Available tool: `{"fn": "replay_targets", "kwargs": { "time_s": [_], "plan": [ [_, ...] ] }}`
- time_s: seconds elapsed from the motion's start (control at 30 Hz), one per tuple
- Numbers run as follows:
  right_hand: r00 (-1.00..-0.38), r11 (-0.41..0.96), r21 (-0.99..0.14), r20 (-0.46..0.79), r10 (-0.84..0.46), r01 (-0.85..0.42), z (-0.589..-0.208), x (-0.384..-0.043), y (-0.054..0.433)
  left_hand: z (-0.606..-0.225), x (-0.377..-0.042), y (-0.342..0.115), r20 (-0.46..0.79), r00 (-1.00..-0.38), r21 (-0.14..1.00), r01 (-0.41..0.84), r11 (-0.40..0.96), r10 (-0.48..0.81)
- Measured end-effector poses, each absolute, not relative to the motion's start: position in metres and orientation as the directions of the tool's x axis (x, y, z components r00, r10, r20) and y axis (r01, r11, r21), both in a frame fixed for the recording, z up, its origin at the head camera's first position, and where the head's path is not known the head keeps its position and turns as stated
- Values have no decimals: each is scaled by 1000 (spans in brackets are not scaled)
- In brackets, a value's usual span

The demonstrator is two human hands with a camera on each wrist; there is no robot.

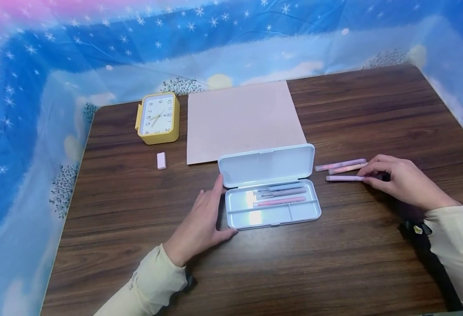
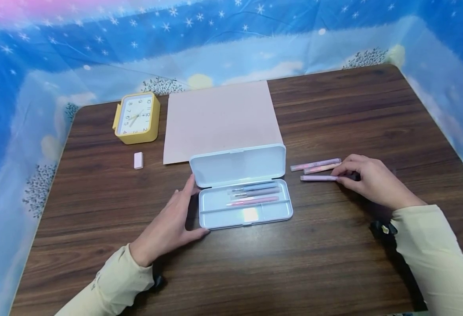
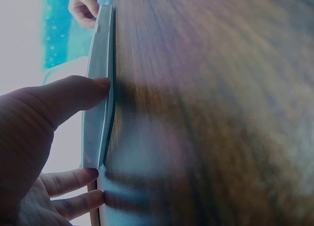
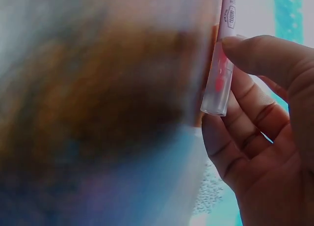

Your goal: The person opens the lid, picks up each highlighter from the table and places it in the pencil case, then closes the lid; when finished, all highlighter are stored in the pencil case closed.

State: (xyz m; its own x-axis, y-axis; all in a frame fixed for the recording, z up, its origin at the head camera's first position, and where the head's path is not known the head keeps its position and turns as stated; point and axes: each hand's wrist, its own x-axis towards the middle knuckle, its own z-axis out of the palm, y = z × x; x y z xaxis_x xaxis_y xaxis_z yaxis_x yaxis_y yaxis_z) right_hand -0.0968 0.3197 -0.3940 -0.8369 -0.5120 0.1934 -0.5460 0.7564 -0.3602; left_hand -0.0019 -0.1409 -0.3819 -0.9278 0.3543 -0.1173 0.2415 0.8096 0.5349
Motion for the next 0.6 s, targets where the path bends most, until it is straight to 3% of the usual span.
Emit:
{"fn": "replay_targets", "kwargs": {
  "time_s": [0.4, 0.6],
  "plan": [
    [-825, 699, -449, 201, -528, -557, -351, -82, 279, -381, -2, -141, -119, -925, 532, 246, 810, 360],
    [-780, 622, -514, 166, -603, -590, -349, -79, 249, -380, -2, -141, -126, -926, 534, 240, 811, 357]
  ]
}}
